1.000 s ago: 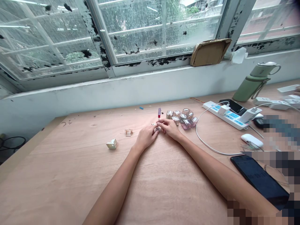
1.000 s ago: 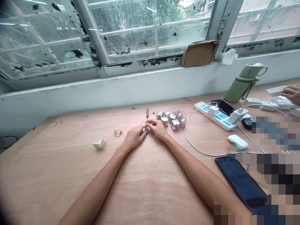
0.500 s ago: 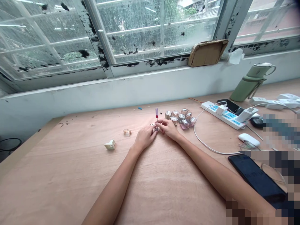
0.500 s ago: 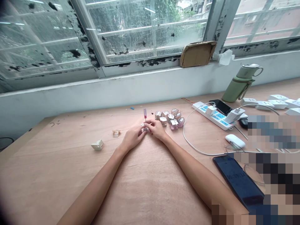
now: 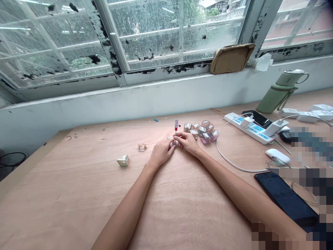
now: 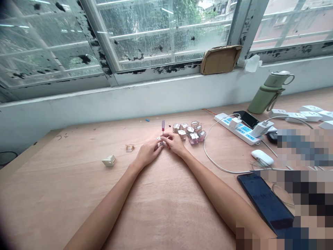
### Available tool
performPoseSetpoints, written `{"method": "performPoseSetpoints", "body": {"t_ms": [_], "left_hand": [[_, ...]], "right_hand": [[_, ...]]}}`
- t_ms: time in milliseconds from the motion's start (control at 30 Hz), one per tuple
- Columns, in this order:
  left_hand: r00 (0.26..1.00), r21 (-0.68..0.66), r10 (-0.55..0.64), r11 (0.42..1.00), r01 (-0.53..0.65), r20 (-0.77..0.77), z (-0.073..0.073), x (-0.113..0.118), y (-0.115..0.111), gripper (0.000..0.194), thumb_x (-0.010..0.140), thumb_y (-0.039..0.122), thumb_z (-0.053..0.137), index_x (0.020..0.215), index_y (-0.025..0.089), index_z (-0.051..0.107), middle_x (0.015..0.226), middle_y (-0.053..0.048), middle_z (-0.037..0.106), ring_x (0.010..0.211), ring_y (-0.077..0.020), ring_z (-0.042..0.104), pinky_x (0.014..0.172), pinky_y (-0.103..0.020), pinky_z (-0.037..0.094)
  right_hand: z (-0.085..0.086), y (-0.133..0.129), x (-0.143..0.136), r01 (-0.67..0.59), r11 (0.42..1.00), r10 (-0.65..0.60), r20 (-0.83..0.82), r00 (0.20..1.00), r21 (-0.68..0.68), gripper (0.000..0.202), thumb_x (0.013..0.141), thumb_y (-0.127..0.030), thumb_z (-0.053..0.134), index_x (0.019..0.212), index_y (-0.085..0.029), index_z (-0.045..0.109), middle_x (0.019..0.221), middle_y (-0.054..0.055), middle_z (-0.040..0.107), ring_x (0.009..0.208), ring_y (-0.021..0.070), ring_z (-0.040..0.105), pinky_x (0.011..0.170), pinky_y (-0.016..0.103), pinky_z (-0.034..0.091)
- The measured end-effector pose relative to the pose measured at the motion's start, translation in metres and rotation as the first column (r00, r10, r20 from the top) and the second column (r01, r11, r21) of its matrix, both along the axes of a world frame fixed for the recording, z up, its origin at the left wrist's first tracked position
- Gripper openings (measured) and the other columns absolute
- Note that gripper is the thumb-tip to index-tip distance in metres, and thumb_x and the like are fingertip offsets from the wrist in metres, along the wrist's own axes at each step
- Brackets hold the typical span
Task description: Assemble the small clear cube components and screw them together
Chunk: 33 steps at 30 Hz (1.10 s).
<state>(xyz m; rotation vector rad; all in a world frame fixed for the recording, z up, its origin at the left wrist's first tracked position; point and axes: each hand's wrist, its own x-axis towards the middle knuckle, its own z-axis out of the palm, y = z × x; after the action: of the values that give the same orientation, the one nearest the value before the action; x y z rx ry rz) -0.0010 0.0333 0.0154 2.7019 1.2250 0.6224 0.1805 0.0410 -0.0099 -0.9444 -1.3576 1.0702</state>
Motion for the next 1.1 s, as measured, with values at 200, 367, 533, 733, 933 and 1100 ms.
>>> {"method": "performPoseSetpoints", "body": {"t_ms": [200,367,533,733,933,1100], "left_hand": [[1.000,0.010,-0.005,1.000,0.005,0.006,-0.0015,0.0000,0.0007,0.021,0.101,0.032,0.050,0.114,0.022,0.063,0.099,-0.005,0.071,0.090,-0.0214,0.066,0.078,-0.030,0.047],[1.000,-0.002,0.002,1.000,-0.002,0.003,-0.0009,-0.0001,0.0005,0.022,0.101,0.032,0.050,0.114,0.022,0.064,0.098,-0.005,0.071,0.090,-0.0218,0.066,0.078,-0.030,0.047],[1.000,-0.024,0.014,1.000,-0.014,-0.003,0.0009,0.0004,-0.0002,0.024,0.101,0.030,0.050,0.118,0.023,0.065,0.094,-0.005,0.071,0.086,-0.0211,0.065,0.077,-0.030,0.047],[1.000,-0.019,0.005,1.000,-0.005,0.019,0.0011,0.0010,-0.0005,0.022,0.100,0.030,0.053,0.114,0.021,0.066,0.093,-0.005,0.070,0.087,-0.0217,0.065,0.080,-0.030,0.047],[1.000,-0.014,-0.002,1.000,0.003,0.013,0.0003,0.0005,0.0002,0.024,0.101,0.031,0.051,0.118,0.022,0.066,0.096,-0.005,0.071,0.089,-0.0218,0.066,0.081,-0.030,0.048],[1.000,-0.005,-0.007,1.000,0.007,0.016,-0.0004,0.0002,0.0006,0.026,0.101,0.031,0.050,0.121,0.022,0.065,0.098,-0.006,0.071,0.089,-0.0215,0.066,0.081,-0.031,0.047]], "right_hand": [[0.0008,-0.0004,0.0000,0.000,1.000,0.000,0.004,1.000,0.003,0.038,0.079,-0.055,0.074,0.088,-0.019,0.071,0.061,-0.002,0.057,0.050,0.0127,0.048,0.046,0.027,0.039],[0.0033,-0.0026,-0.0004,0.000,1.000,0.000,-0.025,1.000,-0.006,0.040,0.077,-0.054,0.076,0.094,-0.019,0.068,0.074,0.000,0.061,0.051,0.0106,0.049,0.044,0.026,0.041],[0.0022,-0.0022,-0.0002,0.005,1.000,-0.005,-0.059,0.998,0.000,0.043,0.073,-0.056,0.080,0.088,-0.020,0.060,0.074,-0.003,0.059,0.049,0.0090,0.048,0.044,0.025,0.041],[-0.0027,0.0006,0.0011,-0.026,1.000,0.026,-0.039,0.999,0.005,0.045,0.077,-0.062,0.075,0.085,-0.020,0.061,0.062,-0.004,0.055,0.049,0.0104,0.048,0.045,0.025,0.041],[-0.0014,0.0001,0.0009,-0.031,1.000,0.031,-0.054,0.998,0.008,0.046,0.076,-0.061,0.077,0.086,-0.020,0.059,0.062,-0.005,0.055,0.049,0.0102,0.048,0.045,0.024,0.040],[-0.0034,0.0011,0.0006,-0.025,0.999,0.027,-0.086,0.996,0.023,0.043,0.077,-0.058,0.078,0.087,-0.021,0.057,0.069,-0.005,0.056,0.049,0.0090,0.048,0.045,0.024,0.040]]}}
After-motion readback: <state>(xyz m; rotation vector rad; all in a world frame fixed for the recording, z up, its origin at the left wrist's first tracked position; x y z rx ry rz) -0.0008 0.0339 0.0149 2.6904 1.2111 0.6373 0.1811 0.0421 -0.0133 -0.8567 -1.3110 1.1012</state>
